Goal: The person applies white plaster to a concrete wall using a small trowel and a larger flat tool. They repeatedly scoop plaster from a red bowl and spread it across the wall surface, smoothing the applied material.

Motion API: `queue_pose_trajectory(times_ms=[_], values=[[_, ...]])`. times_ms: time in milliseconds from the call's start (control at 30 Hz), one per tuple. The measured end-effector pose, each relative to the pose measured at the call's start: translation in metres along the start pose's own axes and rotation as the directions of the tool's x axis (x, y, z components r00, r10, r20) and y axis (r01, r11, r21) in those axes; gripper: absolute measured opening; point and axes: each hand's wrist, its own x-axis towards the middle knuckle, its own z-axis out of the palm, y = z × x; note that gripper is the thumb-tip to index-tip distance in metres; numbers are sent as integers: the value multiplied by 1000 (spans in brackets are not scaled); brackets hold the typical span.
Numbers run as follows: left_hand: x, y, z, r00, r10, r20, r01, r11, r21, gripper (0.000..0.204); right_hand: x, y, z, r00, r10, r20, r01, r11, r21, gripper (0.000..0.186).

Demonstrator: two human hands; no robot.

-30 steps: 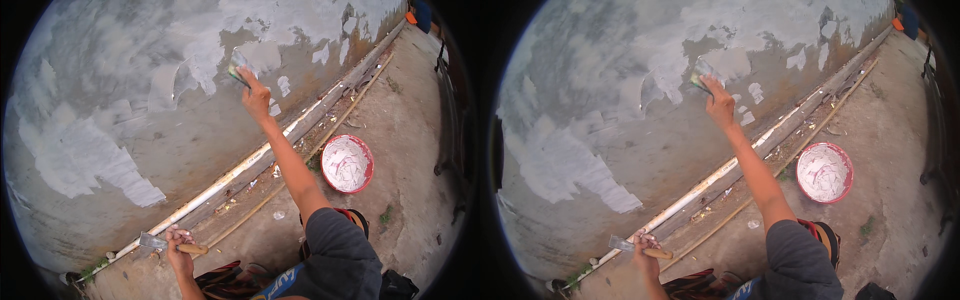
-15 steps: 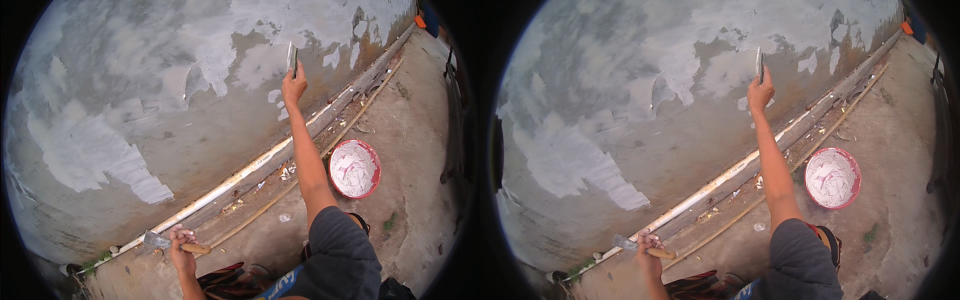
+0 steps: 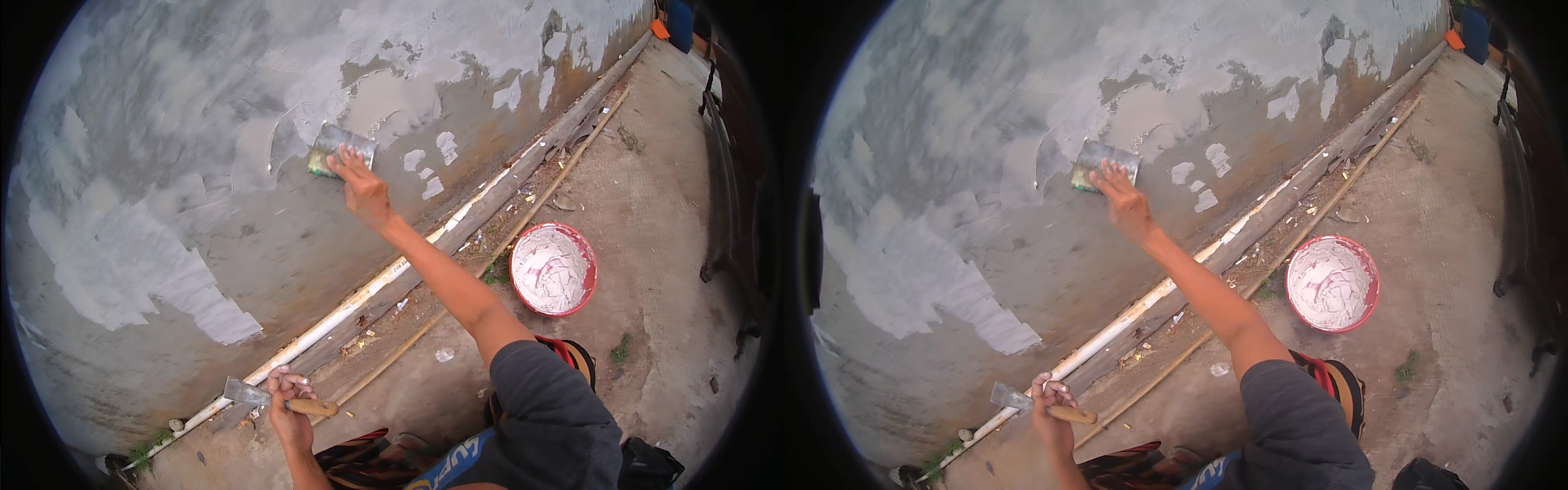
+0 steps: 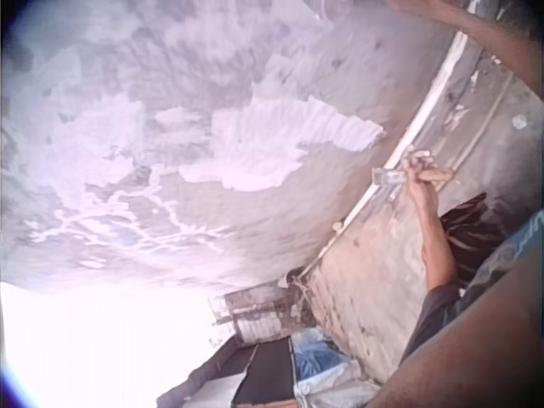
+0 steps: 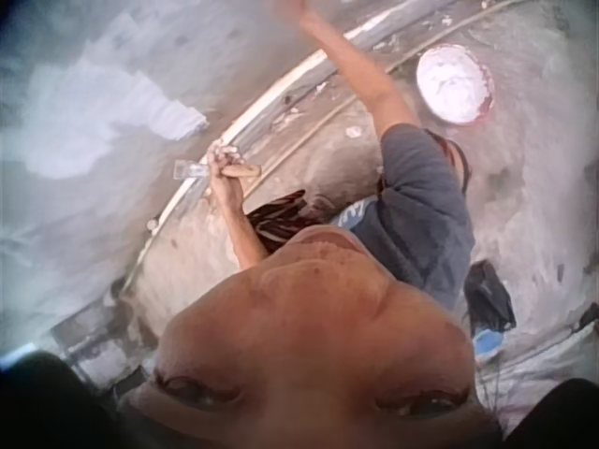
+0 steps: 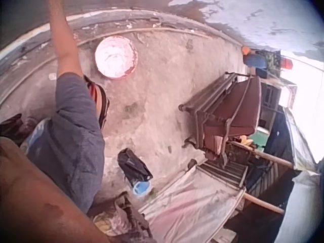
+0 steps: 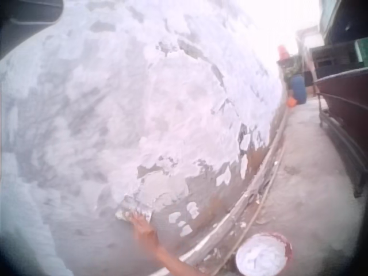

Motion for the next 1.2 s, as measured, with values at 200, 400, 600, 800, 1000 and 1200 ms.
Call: queue_pose_trajectory(times_ms=[200,400,600,800,1000,1200], values=[[-15,10,20,998,-38,44,37,999,22,26,-4,-12,-62,985,167,-45,-158,976,150,51],[-21,8,2,999,-10,-41,11,999,34,30,61,31,-76,750,639,-170,-633,768,95,61],[-20,10,10,1000,-11,-15,11,999,45,26,37,21,6,932,263,-251,-273,962,-4,69],[-9,4,13,1000,13,7,-13,999,30,27,-38,-30,16,980,171,105,-180,980,81,64],[-6,7,22,998,-30,61,26,998,57,27,-34,-17,-74,953,294,77,-302,942,149,50],[-11,5,7,1000,-10,-2,11,999,48,26,36,99,-111,764,434,-478,-503,864,-20,43]])
